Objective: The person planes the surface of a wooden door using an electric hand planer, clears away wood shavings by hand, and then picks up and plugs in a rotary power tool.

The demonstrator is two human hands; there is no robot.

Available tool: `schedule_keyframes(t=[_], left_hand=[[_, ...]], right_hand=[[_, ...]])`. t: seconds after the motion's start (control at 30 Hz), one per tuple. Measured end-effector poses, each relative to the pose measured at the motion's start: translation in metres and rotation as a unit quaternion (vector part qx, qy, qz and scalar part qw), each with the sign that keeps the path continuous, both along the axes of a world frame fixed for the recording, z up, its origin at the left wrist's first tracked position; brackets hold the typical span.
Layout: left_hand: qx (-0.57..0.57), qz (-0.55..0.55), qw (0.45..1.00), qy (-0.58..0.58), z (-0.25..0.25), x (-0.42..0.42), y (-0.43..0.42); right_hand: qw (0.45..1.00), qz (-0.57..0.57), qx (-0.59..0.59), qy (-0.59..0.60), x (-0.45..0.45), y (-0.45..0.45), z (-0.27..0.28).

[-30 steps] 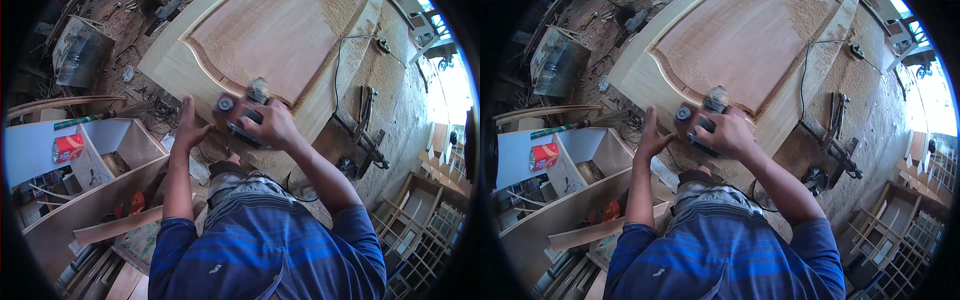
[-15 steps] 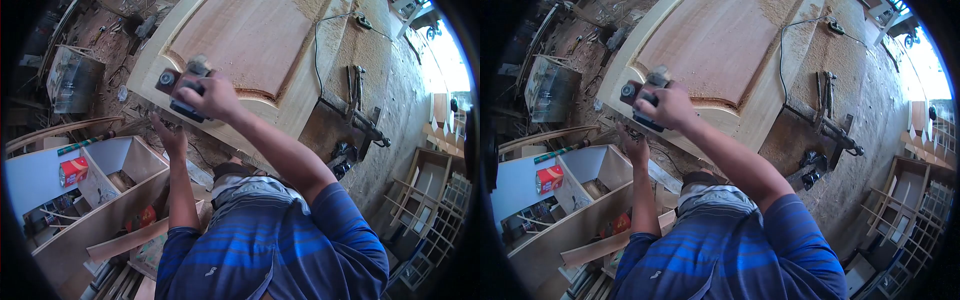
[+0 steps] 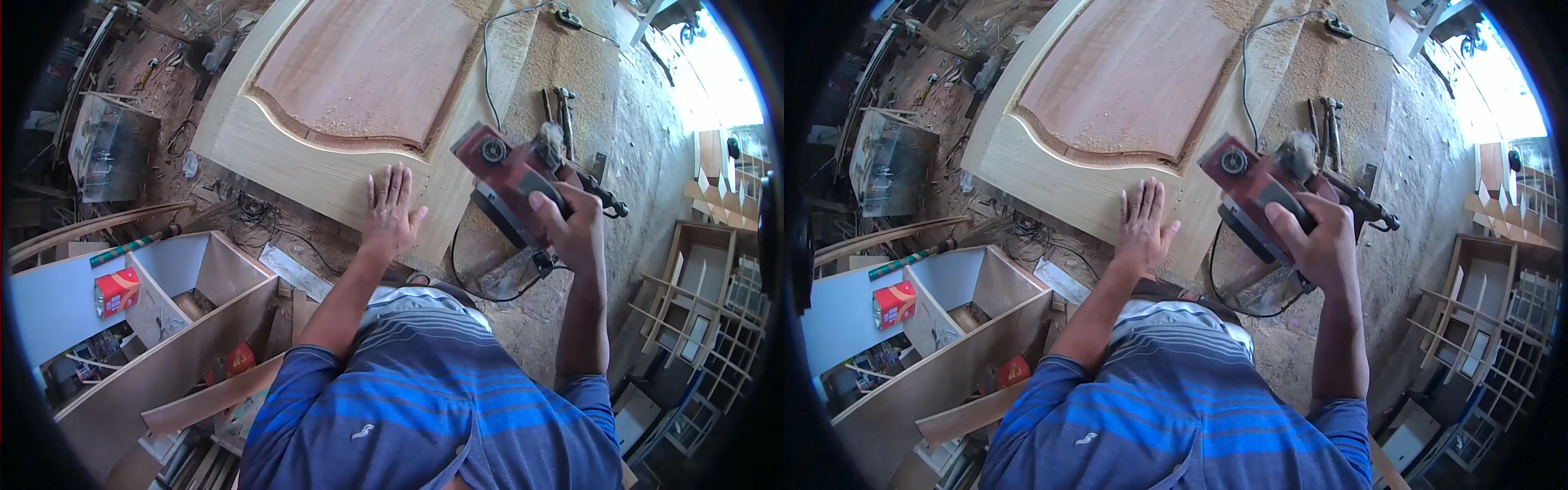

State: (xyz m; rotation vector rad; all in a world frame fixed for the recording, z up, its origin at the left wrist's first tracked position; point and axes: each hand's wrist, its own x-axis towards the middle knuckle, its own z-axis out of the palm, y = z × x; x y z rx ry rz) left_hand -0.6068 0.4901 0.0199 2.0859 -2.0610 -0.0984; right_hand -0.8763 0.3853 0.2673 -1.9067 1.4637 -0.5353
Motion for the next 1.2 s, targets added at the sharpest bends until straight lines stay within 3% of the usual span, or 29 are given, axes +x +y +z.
schedule_keyframes(t=[0.1, 0.2, 0.3, 0.4, 0.53, 0.67, 0.9, 1.0, 1.2], left_hand=[[0.052, 0.04, 0.99, 0.122, 0.011, 0.014, -0.009], [0.061, 0.067, 0.993, 0.074, 0.007, 0.05, -0.008], [0.073, 0.137, 0.984, 0.083, 0.013, 0.097, 0.005], [0.071, 0.199, 0.975, 0.071, 0.006, 0.152, 0.023], [0.08, 0.274, 0.956, 0.065, 0.005, 0.211, 0.036], [0.121, 0.278, 0.951, 0.054, 0.015, 0.225, 0.032], [0.099, 0.27, 0.954, 0.091, 0.013, 0.235, 0.035], [0.091, 0.267, 0.954, 0.104, 0.013, 0.241, 0.038], [0.076, 0.273, 0.945, 0.163, 0.013, 0.253, 0.042]], right_hand=[[0.999, 0.004, 0.048, 0.01, -0.012, 0.008, -0.012], [0.992, 0.041, 0.095, 0.067, -0.006, 0.007, -0.027], [0.988, 0.07, 0.129, 0.047, 0.012, 0.002, -0.047], [0.985, 0.124, 0.08, 0.087, 0.027, -0.01, -0.07], [0.972, 0.176, 0.106, 0.116, 0.053, -0.032, -0.075], [0.963, 0.239, 0.048, 0.111, 0.073, -0.053, -0.091], [0.919, 0.345, 0.14, 0.127, 0.128, -0.073, -0.084], [0.91, 0.348, 0.194, 0.117, 0.148, -0.07, -0.075], [0.913, 0.341, 0.182, 0.131, 0.192, -0.055, -0.087]])
